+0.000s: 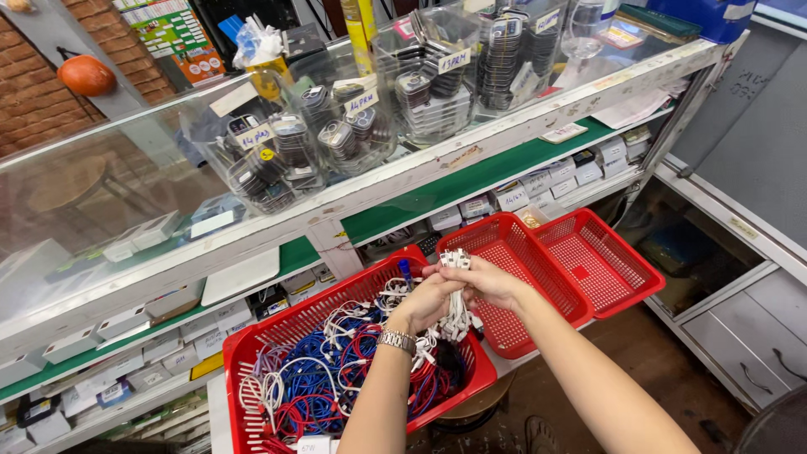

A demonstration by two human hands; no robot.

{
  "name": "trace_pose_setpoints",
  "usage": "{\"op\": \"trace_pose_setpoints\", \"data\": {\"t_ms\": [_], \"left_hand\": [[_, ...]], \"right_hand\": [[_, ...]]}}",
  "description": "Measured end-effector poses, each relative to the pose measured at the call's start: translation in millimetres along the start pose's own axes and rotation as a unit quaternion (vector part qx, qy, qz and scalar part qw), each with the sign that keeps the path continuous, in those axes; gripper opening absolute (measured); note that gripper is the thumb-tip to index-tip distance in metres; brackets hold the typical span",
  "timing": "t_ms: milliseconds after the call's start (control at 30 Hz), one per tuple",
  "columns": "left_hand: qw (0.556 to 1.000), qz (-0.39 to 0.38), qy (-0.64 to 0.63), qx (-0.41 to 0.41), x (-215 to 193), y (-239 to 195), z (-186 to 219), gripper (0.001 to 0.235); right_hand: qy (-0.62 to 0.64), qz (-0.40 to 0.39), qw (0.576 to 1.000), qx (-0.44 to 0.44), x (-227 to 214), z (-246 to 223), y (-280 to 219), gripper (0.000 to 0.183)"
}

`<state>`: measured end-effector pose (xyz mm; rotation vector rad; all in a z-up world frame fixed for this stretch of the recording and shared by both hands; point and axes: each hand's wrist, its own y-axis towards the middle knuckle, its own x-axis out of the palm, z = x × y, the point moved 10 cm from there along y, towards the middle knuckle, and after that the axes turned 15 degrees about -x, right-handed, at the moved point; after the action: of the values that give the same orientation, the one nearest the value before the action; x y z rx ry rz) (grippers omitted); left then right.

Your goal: The person sorts tangled charging cables from a large red basket into smaller red baskets by color and type. They pick up individual cables, separate them, and place them into the appropriate baskets.

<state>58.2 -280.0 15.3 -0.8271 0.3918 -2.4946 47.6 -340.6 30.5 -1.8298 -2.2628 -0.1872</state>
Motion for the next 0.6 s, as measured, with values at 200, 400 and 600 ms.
{"op": "trace_pose_setpoints", "data": {"t_ms": [200, 400, 600], "left_hand": [[0.963, 0.161, -0.209, 0.048, -37, 61, 4, 0.021], [0.949, 0.180, -0.256, 0.045, -30, 101, 7, 0.023], [0.937, 0.222, -0.229, 0.141, -1, 116, 26, 0.022]], "right_hand": [[0.007, 0.032, 0.996, -0.080, -57, 14, 8, 0.066], [-0.097, -0.042, 0.994, -0.020, -89, 23, -8, 0.081], [-0.102, -0.048, 0.992, -0.049, -133, -2, -20, 0.080]]}}
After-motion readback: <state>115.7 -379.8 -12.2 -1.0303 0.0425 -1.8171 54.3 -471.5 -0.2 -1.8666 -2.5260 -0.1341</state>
